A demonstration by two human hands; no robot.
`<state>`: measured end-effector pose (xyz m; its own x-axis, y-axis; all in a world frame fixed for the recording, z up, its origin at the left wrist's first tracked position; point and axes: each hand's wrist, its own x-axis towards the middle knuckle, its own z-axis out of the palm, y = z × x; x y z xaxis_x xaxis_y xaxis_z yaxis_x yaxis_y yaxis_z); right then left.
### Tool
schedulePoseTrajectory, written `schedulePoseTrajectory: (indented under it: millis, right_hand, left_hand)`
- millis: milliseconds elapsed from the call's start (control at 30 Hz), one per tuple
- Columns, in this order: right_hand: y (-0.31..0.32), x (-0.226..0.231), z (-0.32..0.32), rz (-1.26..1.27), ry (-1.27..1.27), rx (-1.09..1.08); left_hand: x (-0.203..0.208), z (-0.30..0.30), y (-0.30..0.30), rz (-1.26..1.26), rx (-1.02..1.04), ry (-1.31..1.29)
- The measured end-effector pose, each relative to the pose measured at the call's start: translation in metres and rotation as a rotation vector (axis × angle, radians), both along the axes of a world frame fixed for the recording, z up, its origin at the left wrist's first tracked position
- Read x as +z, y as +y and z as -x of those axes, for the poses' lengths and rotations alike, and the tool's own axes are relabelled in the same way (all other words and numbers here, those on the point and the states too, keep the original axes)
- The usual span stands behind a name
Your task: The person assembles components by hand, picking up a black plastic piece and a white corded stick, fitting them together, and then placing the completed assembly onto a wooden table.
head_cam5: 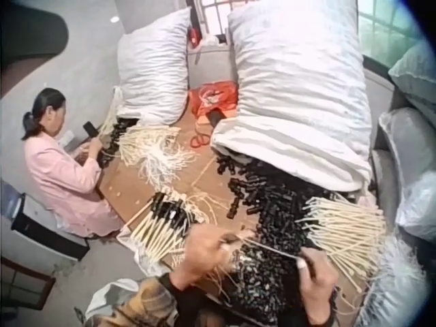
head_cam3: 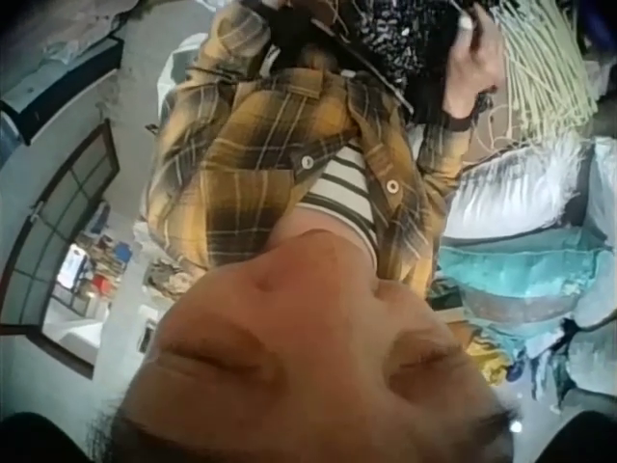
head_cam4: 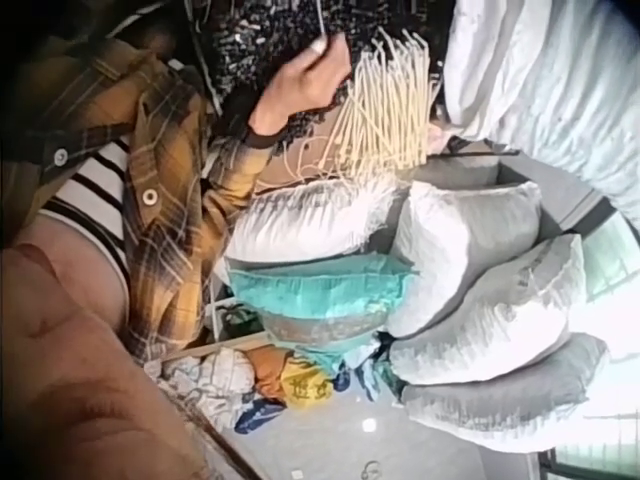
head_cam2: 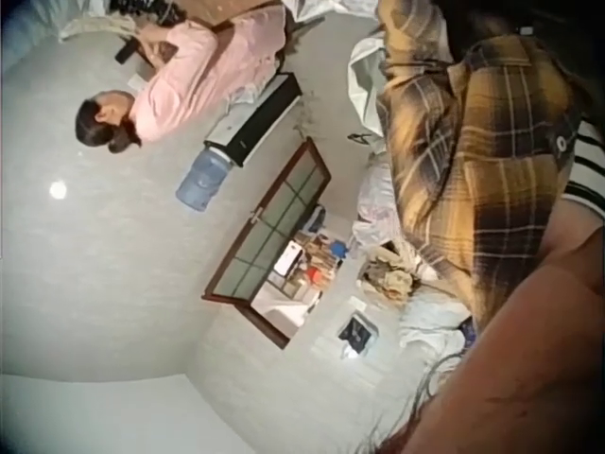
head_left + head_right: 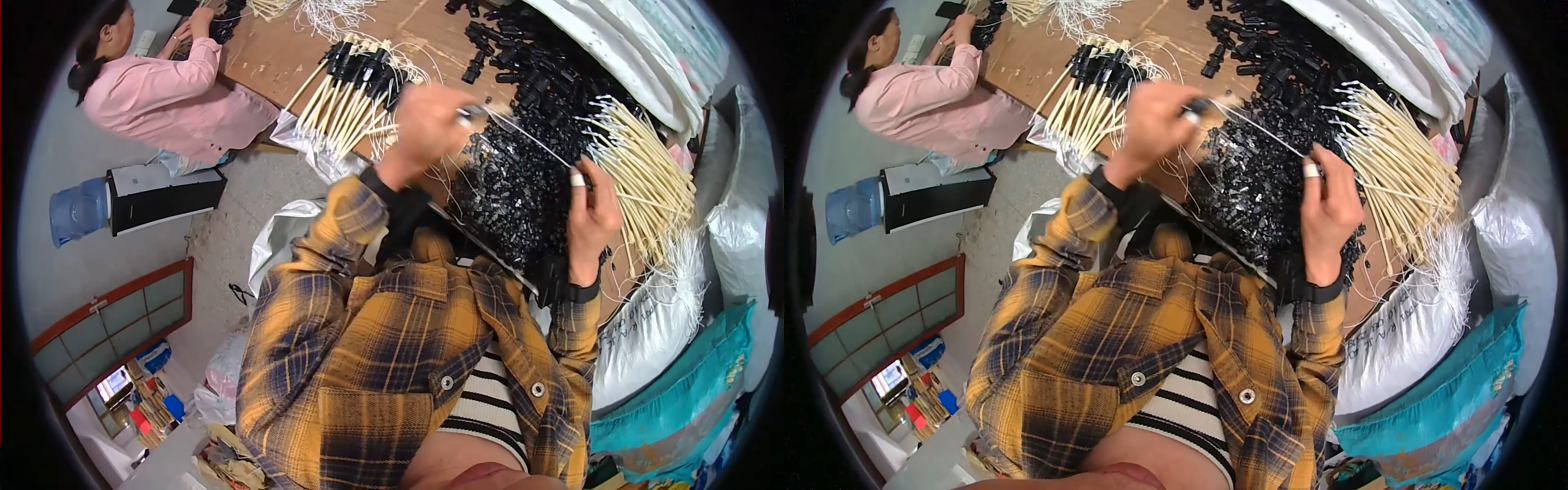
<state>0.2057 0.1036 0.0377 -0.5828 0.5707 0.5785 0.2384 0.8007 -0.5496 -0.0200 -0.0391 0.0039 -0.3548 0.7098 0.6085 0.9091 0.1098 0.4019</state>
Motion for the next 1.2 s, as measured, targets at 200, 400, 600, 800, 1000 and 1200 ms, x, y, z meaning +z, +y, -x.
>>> schedulePoseTrajectory:
  millis: [200, 400, 600, 800, 1000, 1200]
  right_hand:
    - [-0.013, -0.004, -0.006, 0.087, -0.392, 0.430]
    - [0.071, -0.009, -0.067, 0.012, -0.409, -0.183]
    - [0.118, -0.027, -0.108, -0.220, -0.749, -0.344]
    - [0.112, -0.030, -0.098, -0.494, -0.641, -0.282]
    - [0.101, -0.019, -0.081, -0.490, -0.474, -0.028]
    - [0.028, -0.012, -0.037, 0.063, -0.237, 0.188]
  left_hand:
    - [-0.005, 0.061, -0.032, 0.078, 0.588, 0.323]
    - [-0.019, 0.034, 0.048, 0.217, 0.115, 0.056]
    - [-0.041, 0.061, 0.070, 0.482, 0.039, -0.081]
    - [-0.036, 0.033, 0.058, 0.387, -0.105, -0.309]
    - [-0.024, -0.016, 0.040, 0.283, -0.361, -1.159]
    - [-0.009, -0.028, 0.036, 0.372, -0.578, -0.949]
